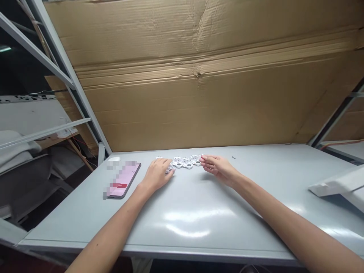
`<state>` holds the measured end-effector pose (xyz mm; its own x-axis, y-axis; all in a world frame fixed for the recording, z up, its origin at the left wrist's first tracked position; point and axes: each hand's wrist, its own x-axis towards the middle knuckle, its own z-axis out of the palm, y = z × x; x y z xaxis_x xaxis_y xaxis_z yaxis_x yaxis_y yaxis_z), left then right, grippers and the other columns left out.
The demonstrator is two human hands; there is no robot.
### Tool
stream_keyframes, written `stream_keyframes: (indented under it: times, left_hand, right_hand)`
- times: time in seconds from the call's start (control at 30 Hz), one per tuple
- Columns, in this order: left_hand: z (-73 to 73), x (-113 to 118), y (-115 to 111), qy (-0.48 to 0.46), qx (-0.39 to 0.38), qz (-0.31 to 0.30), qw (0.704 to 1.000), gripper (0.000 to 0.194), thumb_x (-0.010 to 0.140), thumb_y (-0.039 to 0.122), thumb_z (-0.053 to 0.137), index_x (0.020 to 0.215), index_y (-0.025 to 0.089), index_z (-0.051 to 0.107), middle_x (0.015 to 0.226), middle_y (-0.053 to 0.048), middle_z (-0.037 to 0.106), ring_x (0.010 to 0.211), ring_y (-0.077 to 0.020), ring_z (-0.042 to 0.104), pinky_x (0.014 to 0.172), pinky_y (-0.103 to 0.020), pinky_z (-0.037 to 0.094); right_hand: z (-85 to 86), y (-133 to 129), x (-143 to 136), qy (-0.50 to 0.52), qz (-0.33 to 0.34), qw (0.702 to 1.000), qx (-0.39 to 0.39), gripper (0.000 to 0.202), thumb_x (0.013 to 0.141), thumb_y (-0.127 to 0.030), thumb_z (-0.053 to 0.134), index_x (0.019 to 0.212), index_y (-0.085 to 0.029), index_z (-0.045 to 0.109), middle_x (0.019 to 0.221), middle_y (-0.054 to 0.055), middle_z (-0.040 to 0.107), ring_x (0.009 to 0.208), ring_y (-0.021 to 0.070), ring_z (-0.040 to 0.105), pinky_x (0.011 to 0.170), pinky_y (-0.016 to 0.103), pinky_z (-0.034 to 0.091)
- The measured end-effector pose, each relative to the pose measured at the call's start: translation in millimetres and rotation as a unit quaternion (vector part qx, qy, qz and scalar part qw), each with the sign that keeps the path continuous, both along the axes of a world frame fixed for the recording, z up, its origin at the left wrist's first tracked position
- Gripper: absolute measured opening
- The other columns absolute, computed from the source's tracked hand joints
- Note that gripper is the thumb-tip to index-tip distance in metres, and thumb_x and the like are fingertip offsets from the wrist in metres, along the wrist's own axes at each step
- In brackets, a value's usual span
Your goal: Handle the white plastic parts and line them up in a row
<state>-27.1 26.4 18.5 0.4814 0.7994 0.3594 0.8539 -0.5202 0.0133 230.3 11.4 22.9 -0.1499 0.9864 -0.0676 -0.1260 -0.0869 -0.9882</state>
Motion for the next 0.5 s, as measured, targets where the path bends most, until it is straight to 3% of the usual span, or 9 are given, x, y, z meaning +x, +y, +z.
stream_keyframes:
  times: [0.13, 0.3, 0.5]
  left_hand:
    - [-4.2, -2, 1, 0.021, -0.008, 0.020, 1.000, 0.032, 0.092, 0.038, 0.054, 0.119, 0.021, 0.059, 0.122, -0.012, 0.065, 0.119, -0.0311, 0.056, 0.101, -0.044, 0.042]
    - [0.6, -3, 1, 0.031, -0.056, 0.021, 0.998, 0.022, 0.093, 0.038, 0.052, 0.102, 0.021, 0.063, 0.108, -0.010, 0.069, 0.103, -0.0294, 0.062, 0.091, -0.042, 0.047]
    - [12.6, -3, -6, 0.017, -0.105, -0.004, 0.994, 0.023, 0.090, 0.041, 0.056, 0.099, 0.022, 0.066, 0.100, -0.007, 0.070, 0.094, -0.0266, 0.064, 0.083, -0.036, 0.047]
  right_hand:
    - [-3.0, 5, 3, 0.010, -0.028, 0.998, -0.051, 0.016, 0.083, -0.036, 0.068, 0.090, -0.022, 0.069, 0.118, 0.012, 0.069, 0.106, 0.0231, 0.065, 0.094, 0.034, 0.054]
    - [-4.1, 7, 3, -0.001, -0.011, 0.998, -0.058, 0.020, 0.088, -0.033, 0.060, 0.101, -0.022, 0.070, 0.130, 0.012, 0.064, 0.118, 0.0258, 0.062, 0.094, 0.036, 0.057]
    - [0.5, 3, 0, 0.077, -0.035, 0.990, -0.110, 0.016, 0.087, -0.021, 0.064, 0.102, -0.019, 0.069, 0.129, 0.010, 0.065, 0.121, 0.0194, 0.059, 0.103, 0.028, 0.050]
